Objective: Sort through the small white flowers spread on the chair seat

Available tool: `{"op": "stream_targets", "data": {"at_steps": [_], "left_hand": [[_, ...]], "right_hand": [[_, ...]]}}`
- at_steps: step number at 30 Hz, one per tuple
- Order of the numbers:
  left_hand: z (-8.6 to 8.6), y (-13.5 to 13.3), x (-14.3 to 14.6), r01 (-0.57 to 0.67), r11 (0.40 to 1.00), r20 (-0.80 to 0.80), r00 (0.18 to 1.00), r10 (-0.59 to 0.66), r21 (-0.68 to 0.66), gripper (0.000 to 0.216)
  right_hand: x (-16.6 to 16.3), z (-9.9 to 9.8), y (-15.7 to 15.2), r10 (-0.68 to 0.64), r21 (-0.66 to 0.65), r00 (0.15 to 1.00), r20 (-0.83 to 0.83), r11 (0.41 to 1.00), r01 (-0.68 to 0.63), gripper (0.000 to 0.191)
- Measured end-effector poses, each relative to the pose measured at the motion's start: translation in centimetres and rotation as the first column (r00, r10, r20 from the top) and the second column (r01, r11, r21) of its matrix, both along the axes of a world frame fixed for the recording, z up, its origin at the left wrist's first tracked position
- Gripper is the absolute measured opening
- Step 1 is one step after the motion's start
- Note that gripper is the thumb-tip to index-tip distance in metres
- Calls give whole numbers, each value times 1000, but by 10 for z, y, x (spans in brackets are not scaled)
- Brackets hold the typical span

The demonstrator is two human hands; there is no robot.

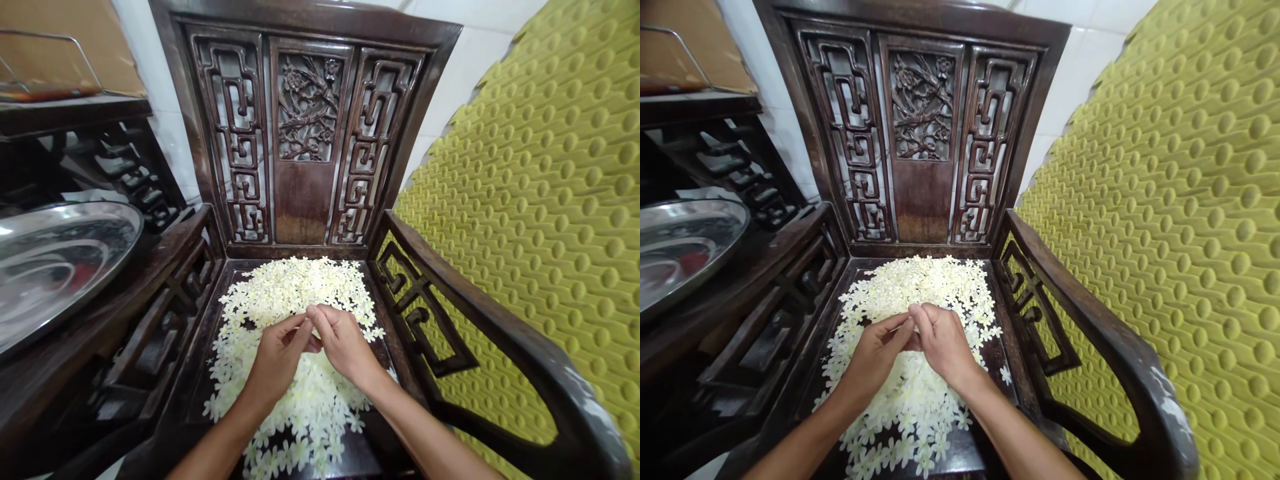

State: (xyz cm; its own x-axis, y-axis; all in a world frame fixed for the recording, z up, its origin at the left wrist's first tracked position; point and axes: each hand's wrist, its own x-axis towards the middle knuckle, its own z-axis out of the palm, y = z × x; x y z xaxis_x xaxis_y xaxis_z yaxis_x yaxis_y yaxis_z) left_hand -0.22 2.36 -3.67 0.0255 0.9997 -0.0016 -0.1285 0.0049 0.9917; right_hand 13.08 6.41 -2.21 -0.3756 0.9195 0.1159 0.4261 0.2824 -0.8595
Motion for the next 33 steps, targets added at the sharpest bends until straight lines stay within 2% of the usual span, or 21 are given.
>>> {"op": "stream_targets", "data": {"at_steps": [2, 4, 7, 9, 11, 13, 14, 15, 17, 20, 23, 25, 27, 29, 33], "left_hand": [[-1, 0, 3, -35, 999, 4, 999, 35, -1, 28], [0, 0, 3, -96, 994, -59, 993, 99, 42, 25], [1, 3, -3, -149, 979, -234, 956, 178, 138, 22], [3, 4, -9, -149, 950, -430, 864, 260, 275, 20], [4, 4, -16, -83, 908, -594, 731, 335, 411, 20], [4, 3, -21, -9, 881, -678, 635, 370, 473, 22], [5, 2, -22, 11, 874, -692, 615, 377, 487, 22], [5, 1, -22, 16, 867, -688, 616, 384, 498, 22], [7, 1, -21, -11, 856, -633, 669, 390, 516, 21], [12, 2, -15, -103, 877, -459, 820, 342, 469, 18], [13, 6, -11, -213, 946, -198, 944, 264, 243, 20], [11, 9, -11, -193, 979, -14, 981, 195, 69, 14], [9, 10, -11, -136, 988, 118, 983, 143, -70, 20], [7, 11, -11, -100, 990, 155, 981, 115, -101, 25], [9, 11, -12, -80, 996, 16, 997, 80, 40, 15]], "right_hand": [[-1, -1, -1, 3, -16, 1000, -16, 1000, -3, 50], [-1, -1, -2, 5, 7, 1000, -13, 1000, -5, 51], [-2, 2, -4, -35, 137, 997, 63, 990, 26, 48], [-3, 5, -5, -70, 209, 992, 105, 977, 47, 44], [-3, 6, -6, -79, 222, 992, 102, 974, 55, 37], [-4, 5, -6, -55, 172, 997, 52, 984, 45, 32], [-4, 3, -6, -35, 119, 999, 4, 992, 34, 31], [-3, 1, -5, -12, 48, 998, -57, 999, 14, 31], [-3, -3, -1, 3, -120, 973, -233, 992, -32, 33], [-2, -3, 3, -23, -257, 897, -442, 961, -102, 34], [-3, 1, 4, -67, -305, 851, -521, 946, -113, 31], [-3, 4, 3, -77, -314, 840, -537, 943, -115, 31], [-3, 5, 2, -66, -300, 840, -538, 947, -118, 32], [-2, 5, 2, -34, -269, 851, -525, 955, -128, 32], [-1, 4, 3, 24, -237, 860, -509, 957, -167, 35]]}}
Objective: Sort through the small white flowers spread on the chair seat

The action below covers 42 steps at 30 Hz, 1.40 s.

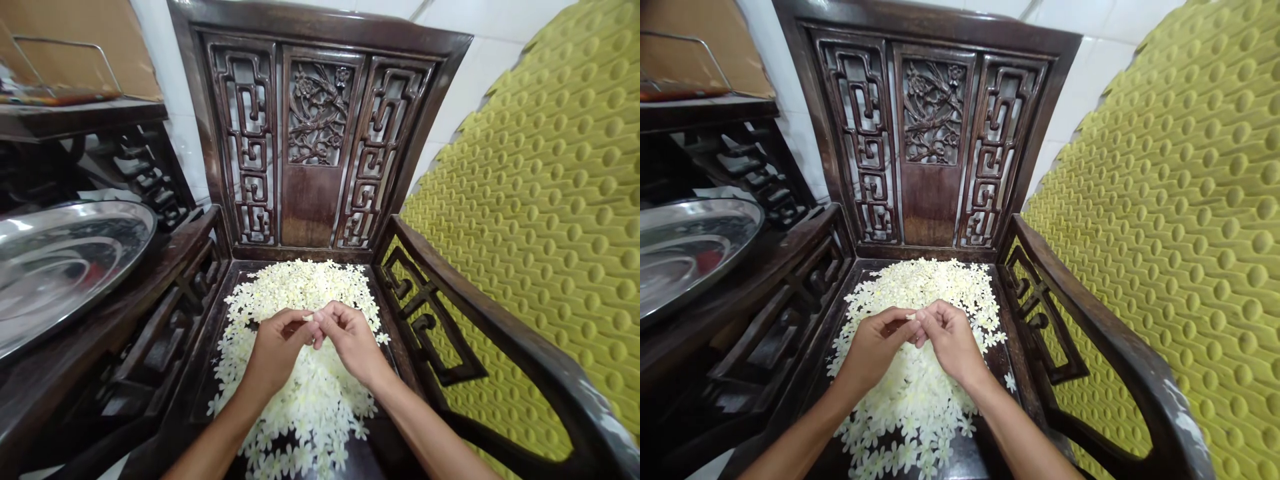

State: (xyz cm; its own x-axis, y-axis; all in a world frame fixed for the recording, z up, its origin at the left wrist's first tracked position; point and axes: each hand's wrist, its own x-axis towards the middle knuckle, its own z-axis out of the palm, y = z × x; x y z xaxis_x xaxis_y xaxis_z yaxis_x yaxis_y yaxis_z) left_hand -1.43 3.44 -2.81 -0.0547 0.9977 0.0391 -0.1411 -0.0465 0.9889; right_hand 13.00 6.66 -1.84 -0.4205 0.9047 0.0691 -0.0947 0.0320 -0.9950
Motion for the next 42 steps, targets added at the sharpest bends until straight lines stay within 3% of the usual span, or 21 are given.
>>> {"op": "stream_targets", "data": {"at_steps": [3, 6, 8, 12, 15, 23, 27, 35, 40, 42], "left_hand": [[2, -1, -4, 37, 997, -217, 976, -20, 73, 16], [2, -3, -10, 96, 981, -487, 873, -2, 168, 24], [2, -5, -11, 150, 973, -575, 818, -24, 173, 28], [6, -8, -6, 179, 974, -555, 828, -74, 136, 34], [8, -11, 2, 108, 980, -532, 847, -3, 166, 35], [-1, -20, 11, 12, 957, -621, 764, 178, 289, 33], [-1, -20, 11, -5, 961, -606, 776, 178, 276, 34], [1, -21, 13, -55, 976, -449, 882, 145, 209, 41], [2, -18, 13, -46, 947, -569, 789, 230, 319, 33], [3, -16, 14, -20, 943, -566, 796, 216, 331, 32]], "right_hand": [[1, -2, 0, 18, -8, 999, 38, 1000, -18, 35], [4, -4, 0, 34, 33, 986, 161, 999, -40, 35], [6, -4, -1, 19, 88, 963, 269, 995, -44, 36], [7, 1, -3, -50, 216, 933, 356, 976, -30, 39], [3, 5, -7, -65, 248, 943, 327, 969, -20, 38], [-8, 3, -20, -55, 199, 964, 262, 980, 2, 37], [-10, 5, -23, -34, 180, 974, 224, 984, -7, 36], [-12, 8, -24, -58, 215, 974, 219, 976, 9, 33], [-9, 12, -20, -141, 224, 959, 245, 971, 85, 33], [-9, 13, -20, -154, 209, 961, 231, 972, 105, 34]]}}
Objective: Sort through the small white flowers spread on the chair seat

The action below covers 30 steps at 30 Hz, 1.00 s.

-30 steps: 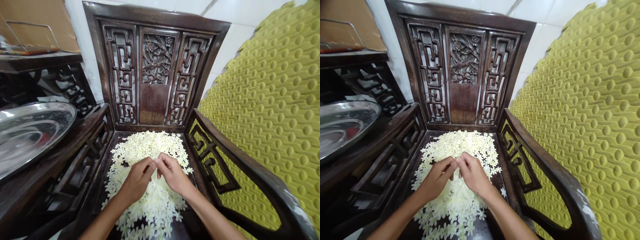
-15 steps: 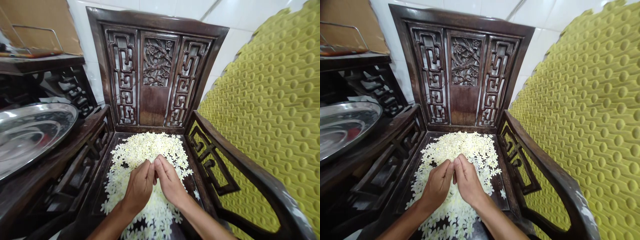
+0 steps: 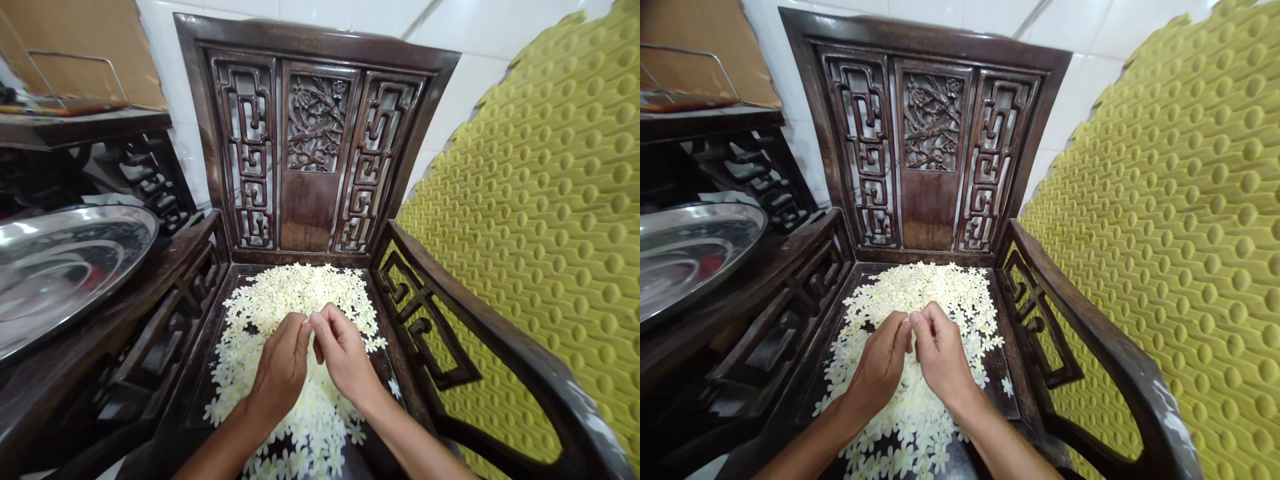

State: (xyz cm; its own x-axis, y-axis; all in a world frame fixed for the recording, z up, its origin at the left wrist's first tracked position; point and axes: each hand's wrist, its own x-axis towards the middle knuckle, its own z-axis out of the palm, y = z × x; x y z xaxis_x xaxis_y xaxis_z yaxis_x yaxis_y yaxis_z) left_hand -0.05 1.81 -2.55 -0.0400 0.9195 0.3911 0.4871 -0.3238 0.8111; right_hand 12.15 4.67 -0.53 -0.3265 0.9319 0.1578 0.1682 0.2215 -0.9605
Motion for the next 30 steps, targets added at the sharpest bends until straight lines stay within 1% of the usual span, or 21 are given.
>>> {"op": "stream_targets", "data": {"at_steps": [3, 6, 9, 13, 15, 18, 22, 24, 26, 28, 30], "left_hand": [[1, 2, 0, 50, 999, 29, 998, -50, -10, 32], [2, 1, -3, 61, 998, 39, 997, -60, -30, 34], [1, -2, -4, 21, 998, 52, 998, -17, -63, 35], [-3, -5, -3, -54, 995, 65, 996, 59, -79, 35], [-4, -5, -2, -64, 993, 118, 990, 76, -99, 36], [-6, -3, -2, -46, 985, 273, 958, 91, -166, 39], [-4, 1, -3, 46, 955, 518, 847, 118, -292, 44], [-2, 2, -2, 68, 945, 585, 799, 141, -321, 45], [0, 3, 0, 82, 952, 607, 786, 120, -295, 43], [2, 2, 2, 120, 962, 610, 790, 56, -243, 39], [3, 1, 3, 167, 963, 609, 793, -4, -211, 35]], "right_hand": [[-1, -1, -1, 7, -6, 1000, 23, 1000, -6, 35], [-2, -4, -3, 11, 4, 996, 87, 1000, -12, 37], [-3, -7, -5, 36, 13, 993, 111, 999, -38, 39], [-5, -9, -9, 65, 25, 993, 97, 997, -68, 38], [-7, -9, -11, 64, 38, 994, 87, 997, -68, 37], [-10, -8, -15, 57, 76, 994, 89, 995, -64, 33], [-11, -5, -18, 117, 93, 987, 114, 988, -127, 29], [-11, -5, -16, 132, 62, 987, 90, 988, -138, 29], [-11, -6, -14, 106, 12, 994, 34, 994, -107, 31], [-10, -7, -11, 69, -45, 997, -35, 996, -71, 33], [-9, -9, -8, 50, -68, 996, -71, 996, -55, 34]]}}
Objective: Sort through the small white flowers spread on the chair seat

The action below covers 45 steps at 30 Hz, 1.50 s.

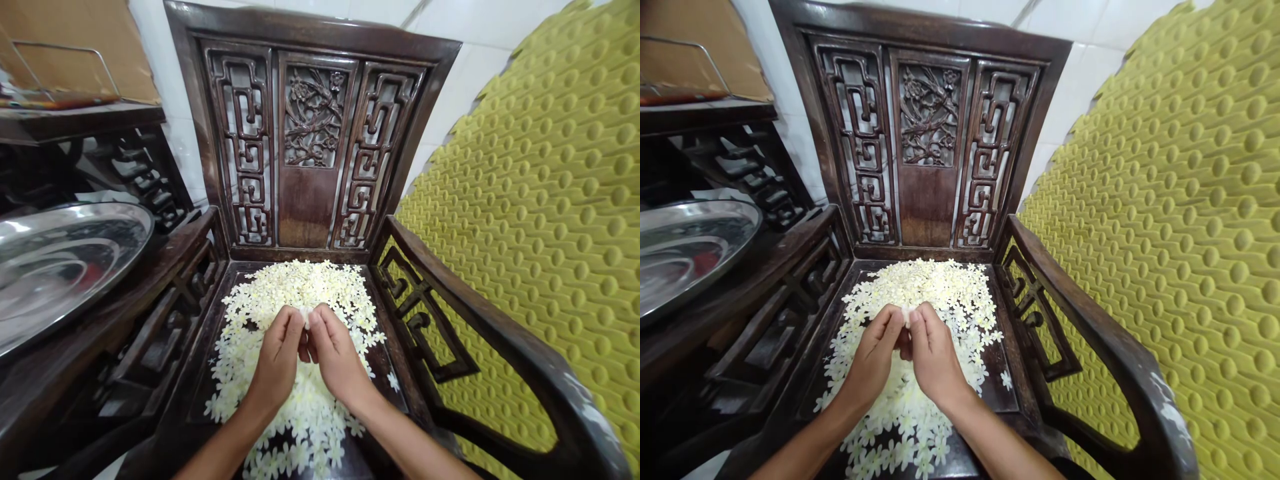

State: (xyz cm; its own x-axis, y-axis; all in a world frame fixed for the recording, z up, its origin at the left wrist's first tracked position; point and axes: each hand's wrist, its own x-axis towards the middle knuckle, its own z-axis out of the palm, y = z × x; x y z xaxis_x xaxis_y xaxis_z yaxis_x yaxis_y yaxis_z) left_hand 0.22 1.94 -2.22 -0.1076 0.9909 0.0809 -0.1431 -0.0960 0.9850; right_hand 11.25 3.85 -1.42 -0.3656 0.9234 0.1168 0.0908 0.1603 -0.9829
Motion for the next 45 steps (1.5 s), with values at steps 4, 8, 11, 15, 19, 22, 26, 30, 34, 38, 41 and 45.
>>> {"op": "stream_targets", "data": {"at_steps": [4, 8, 11, 15, 19, 22, 26, 30, 34, 38, 41, 45], "left_hand": [[-1, -2, -4, 24, 1000, -122, 992, -21, 20, 30], [-6, -1, -10, -37, 998, -340, 939, 49, 44, 32], [-9, 1, -11, -92, 994, -369, 924, 104, 51, 36], [-11, 3, -8, -130, 992, -229, 965, 124, -10, 41], [-8, 4, -5, -147, 987, -38, 989, 145, -69, 41], [-6, 4, -6, -104, 981, 167, 977, 132, -166, 37], [-6, 5, -12, 74, 956, 415, 908, 52, -283, 28], [-6, 5, -13, 62, 964, 297, 955, 18, -258, 27], [-7, 6, -11, -47, 987, 33, 998, 53, -157, 26], [-8, 8, -11, -65, 992, -87, 995, 55, -109, 22], [-8, 9, -12, -73, 995, -89, 994, 66, -72, 24], [-9, 10, -12, -55, 998, -135, 989, 54, -5, 31]], "right_hand": [[1, -1, 1, 20, 41, 996, 92, 999, -24, 33], [1, -2, -1, -23, 120, 982, 188, 993, 0, 35], [0, -3, -2, -56, 162, 973, 225, 987, 19, 34], [-1, 1, -4, -7, 153, 982, 188, 988, -22, 33], [-1, 3, -2, 6, 114, 991, 132, 993, -21, 33], [1, 0, 2, -58, 152, 984, 167, 988, 32, 33], [4, -6, 7, -165, 256, 953, 253, 962, 98, 31], [6, -8, 10, -193, 372, 918, 346, 927, 54, 31], [7, -10, 10, -233, 461, 871, 432, 887, 9, 30], [6, -11, 7, -221, 440, 848, 481, 898, -16, 32], [5, -6, 4, -189, 383, 870, 456, 924, 0, 31], [4, 3, 1, -125, 364, 901, 416, 930, -40, 32]]}}
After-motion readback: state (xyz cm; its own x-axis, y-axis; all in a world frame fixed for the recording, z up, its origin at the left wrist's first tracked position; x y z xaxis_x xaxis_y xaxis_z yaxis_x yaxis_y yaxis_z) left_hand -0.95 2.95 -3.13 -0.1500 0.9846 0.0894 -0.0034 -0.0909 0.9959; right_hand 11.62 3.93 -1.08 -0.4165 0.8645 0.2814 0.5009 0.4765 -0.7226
